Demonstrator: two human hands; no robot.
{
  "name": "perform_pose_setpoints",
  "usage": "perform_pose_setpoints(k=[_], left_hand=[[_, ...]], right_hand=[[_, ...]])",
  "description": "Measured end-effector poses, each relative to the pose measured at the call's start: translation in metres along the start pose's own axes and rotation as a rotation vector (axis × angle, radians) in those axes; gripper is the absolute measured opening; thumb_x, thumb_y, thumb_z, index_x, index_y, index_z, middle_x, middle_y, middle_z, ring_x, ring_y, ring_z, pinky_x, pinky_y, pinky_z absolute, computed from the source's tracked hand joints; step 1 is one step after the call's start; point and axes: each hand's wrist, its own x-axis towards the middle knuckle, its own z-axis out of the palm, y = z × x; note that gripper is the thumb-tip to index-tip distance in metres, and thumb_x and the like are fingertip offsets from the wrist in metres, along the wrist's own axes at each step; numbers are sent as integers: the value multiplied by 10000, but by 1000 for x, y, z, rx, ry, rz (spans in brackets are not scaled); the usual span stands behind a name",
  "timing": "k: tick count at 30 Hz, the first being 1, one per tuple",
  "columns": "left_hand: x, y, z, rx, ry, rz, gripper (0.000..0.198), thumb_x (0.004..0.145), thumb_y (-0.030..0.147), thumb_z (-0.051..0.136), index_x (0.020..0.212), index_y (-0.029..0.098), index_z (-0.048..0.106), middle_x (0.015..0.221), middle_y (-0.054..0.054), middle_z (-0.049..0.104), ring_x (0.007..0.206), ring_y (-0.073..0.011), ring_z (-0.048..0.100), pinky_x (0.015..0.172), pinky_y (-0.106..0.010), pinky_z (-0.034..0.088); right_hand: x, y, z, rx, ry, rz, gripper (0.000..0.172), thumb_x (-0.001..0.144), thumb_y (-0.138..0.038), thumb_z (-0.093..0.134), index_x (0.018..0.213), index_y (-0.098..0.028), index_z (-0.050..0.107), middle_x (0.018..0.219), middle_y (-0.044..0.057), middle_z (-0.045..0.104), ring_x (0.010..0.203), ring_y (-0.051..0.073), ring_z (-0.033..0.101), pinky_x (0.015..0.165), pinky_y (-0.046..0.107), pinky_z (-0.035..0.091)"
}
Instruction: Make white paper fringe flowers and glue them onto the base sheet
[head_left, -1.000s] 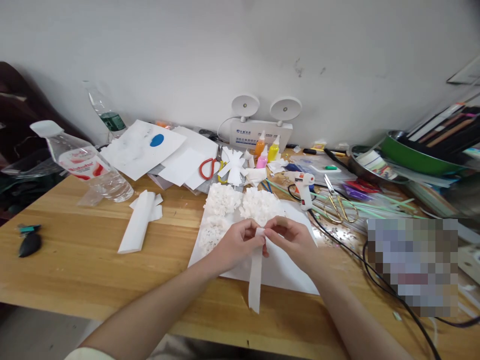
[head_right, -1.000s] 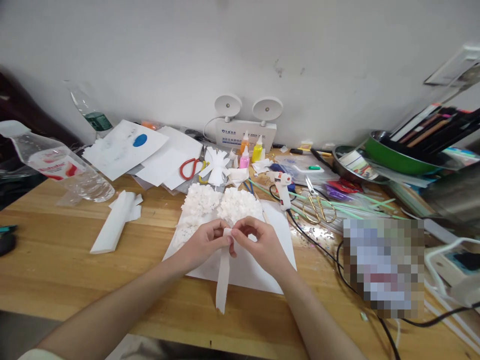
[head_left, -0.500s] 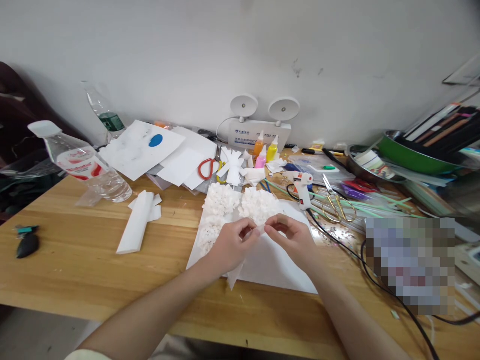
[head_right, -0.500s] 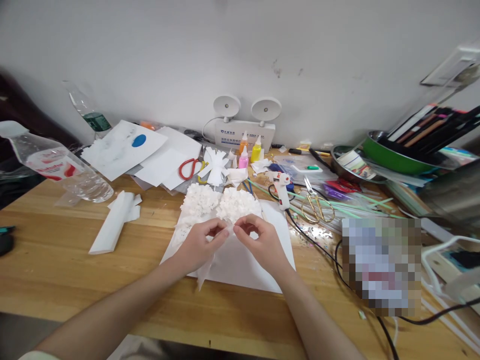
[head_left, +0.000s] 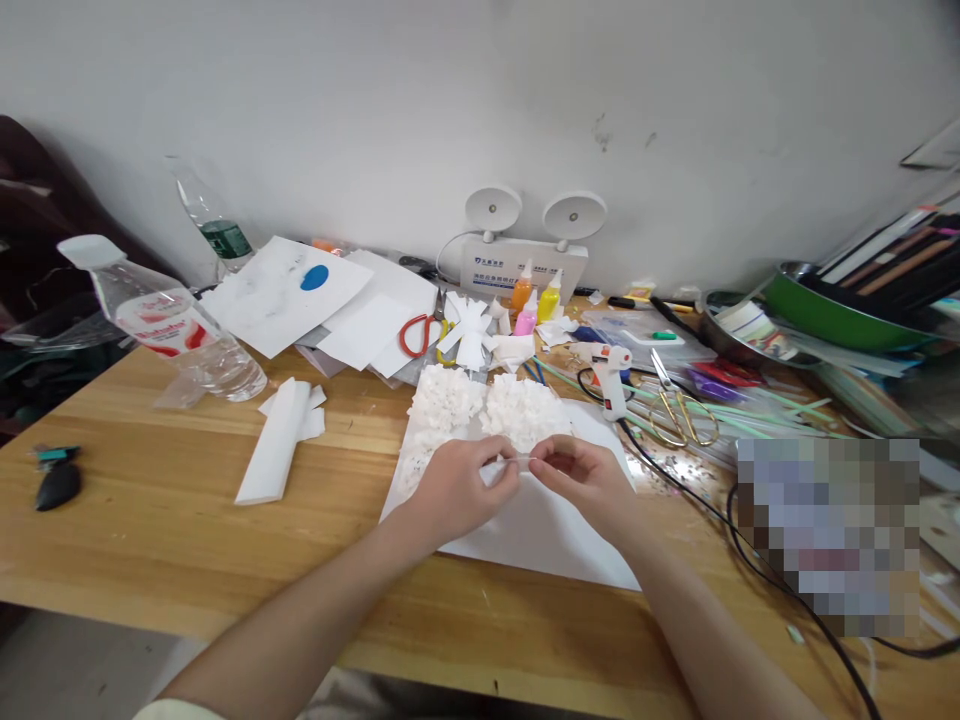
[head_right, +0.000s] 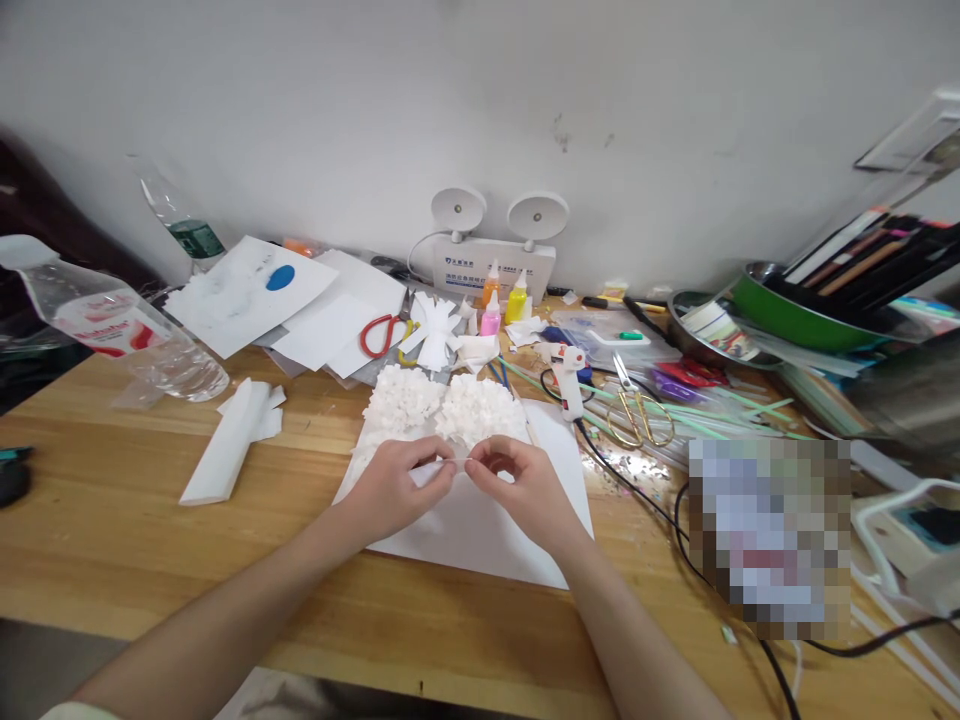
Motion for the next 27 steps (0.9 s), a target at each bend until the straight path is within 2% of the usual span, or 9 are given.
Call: perform_pose_setpoints(k=[4, 10, 21, 27], left_hand=[[2, 0, 0, -40, 21, 18, 114, 754, 204, 460, 682, 175, 543, 673, 13, 575, 637, -110, 507, 591, -218, 364], [2, 0, 0, -134, 21, -23, 118, 760, 208, 460, 760, 179, 574, 748, -3, 616, 705, -128, 544, 651, -234, 404], [3, 1, 1, -111, 36, -3, 151, 771, 188, 448, 786, 182, 599, 756, -16, 606, 706, -132, 534, 648, -244, 407], [3, 2, 0, -139, 44, 18, 133, 768, 180, 451, 793, 171, 582, 776, -15, 601, 733, -128, 533, 676, -242, 404]], right_hand=[[-1, -1, 0, 22, -30, 18, 138, 738, -320, 586, 733, -184, 564, 711, 6, 544, 655, 121, 504, 635, 251, 423], [-2, -4, 5, 43, -79, -3, 139, 755, -322, 562, 750, -183, 561, 738, 15, 554, 681, 129, 512, 646, 258, 432], [-5, -8, 10, -135, 18, -90, 134, 769, -311, 538, 749, -183, 570, 701, 19, 555, 669, 146, 510, 647, 278, 434], [-5, -5, 10, -46, 23, -89, 116, 774, -294, 541, 737, -184, 554, 713, 16, 540, 678, 139, 500, 650, 272, 424]])
